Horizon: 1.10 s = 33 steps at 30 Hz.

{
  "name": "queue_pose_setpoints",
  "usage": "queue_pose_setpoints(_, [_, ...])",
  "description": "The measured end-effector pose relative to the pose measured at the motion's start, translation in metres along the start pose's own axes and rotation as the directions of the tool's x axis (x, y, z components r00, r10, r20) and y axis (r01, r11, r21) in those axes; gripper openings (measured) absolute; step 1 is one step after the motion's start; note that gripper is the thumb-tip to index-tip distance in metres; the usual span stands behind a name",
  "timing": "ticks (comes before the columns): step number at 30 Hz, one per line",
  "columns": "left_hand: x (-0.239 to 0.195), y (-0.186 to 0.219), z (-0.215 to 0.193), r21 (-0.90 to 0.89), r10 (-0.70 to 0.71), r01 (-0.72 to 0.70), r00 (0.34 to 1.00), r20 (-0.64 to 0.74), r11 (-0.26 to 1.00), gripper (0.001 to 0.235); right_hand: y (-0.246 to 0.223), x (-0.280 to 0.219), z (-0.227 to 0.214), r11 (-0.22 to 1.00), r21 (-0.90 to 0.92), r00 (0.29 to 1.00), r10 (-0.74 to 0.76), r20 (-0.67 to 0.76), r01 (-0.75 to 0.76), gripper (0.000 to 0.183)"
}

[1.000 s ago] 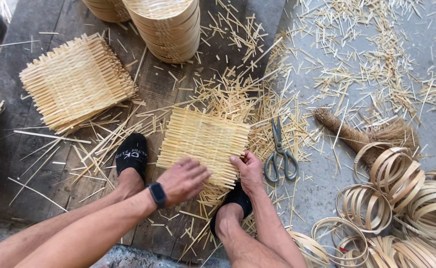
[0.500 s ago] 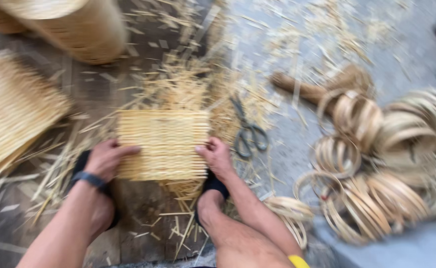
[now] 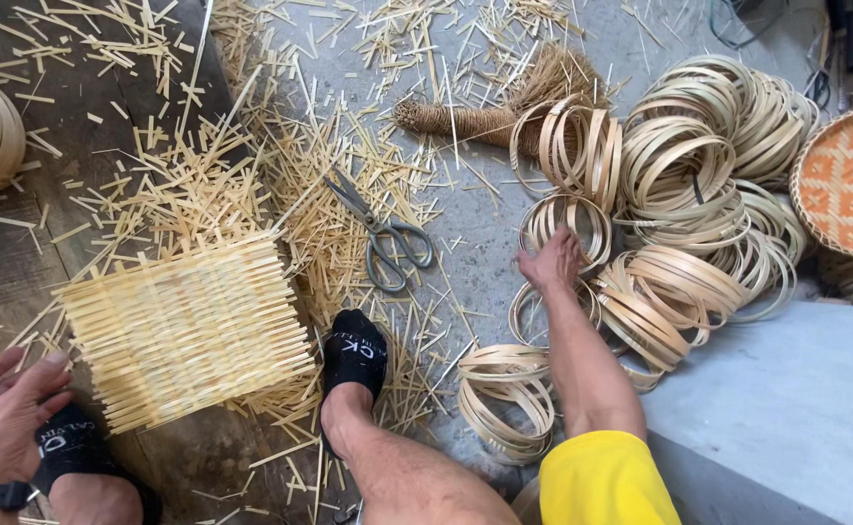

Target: The person sits on the floor and repeatedly assembles small round bamboo baskets. They place a circular bamboo ring onto a flat woven bamboo mat, fold the mat around the ring, trim excess material with scissors, and stack the finished baskets.

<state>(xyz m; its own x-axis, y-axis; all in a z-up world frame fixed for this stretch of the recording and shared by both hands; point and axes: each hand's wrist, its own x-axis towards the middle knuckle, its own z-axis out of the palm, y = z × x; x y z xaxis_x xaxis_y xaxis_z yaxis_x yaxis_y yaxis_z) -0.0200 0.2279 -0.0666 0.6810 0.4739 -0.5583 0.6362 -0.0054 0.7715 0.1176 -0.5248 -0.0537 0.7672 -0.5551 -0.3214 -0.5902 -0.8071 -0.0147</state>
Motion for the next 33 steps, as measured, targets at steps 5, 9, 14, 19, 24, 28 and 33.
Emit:
queue_pose_setpoints(5, [0.022, -0.068, -0.03, 0.073, 0.153, -0.148, 0.986, -0.063, 0.986, 0.069, -0.014, -0.001, -0.026, 0.984, -0.015, 0.978, 0.177, 0.114, -0.176, 0.142])
queue_pose_setpoints(9, [0.028, -0.086, -0.053, 0.139, 0.138, -0.124, 0.986, -0.095, 0.983, 0.068, -0.03, -0.018, -0.018, 0.989, 0.041, 0.968, 0.133, 0.213, -0.145, 0.109])
queue_pose_setpoints(14, [0.013, -0.082, -0.052, 0.178, 0.191, -0.171, 0.977, -0.097, 0.969, 0.062, -0.039, -0.055, 0.039, 0.924, 0.186, 0.926, -0.359, 0.116, 0.335, 0.059])
queue_pose_setpoints(19, [-0.002, -0.045, -0.042, 0.055, 0.168, -0.165, 0.984, -0.053, 0.985, 0.056, -0.027, -0.091, 0.055, 0.748, 0.193, 0.76, -0.65, 0.018, 0.635, 0.05])
queue_pose_setpoints(24, [-0.019, -0.023, -0.026, 0.137, 0.21, -0.203, 0.977, -0.041, 0.97, 0.053, -0.029, -0.1, 0.02, 0.769, 0.584, 0.86, -0.46, 0.223, 0.26, 0.041])
queue_pose_setpoints(28, [-0.027, -0.016, -0.018, 0.159, 0.235, -0.223, 0.97, -0.06, 0.962, 0.053, -0.046, -0.109, 0.003, 0.645, 0.728, 0.873, -0.469, 0.135, 0.234, 0.048])
queue_pose_setpoints(33, [-0.021, -0.023, -0.029, 0.177, 0.258, -0.241, 0.963, -0.081, 0.954, 0.054, -0.057, -0.122, 0.04, 0.947, 0.13, 0.934, -0.314, 0.172, 0.294, 0.043])
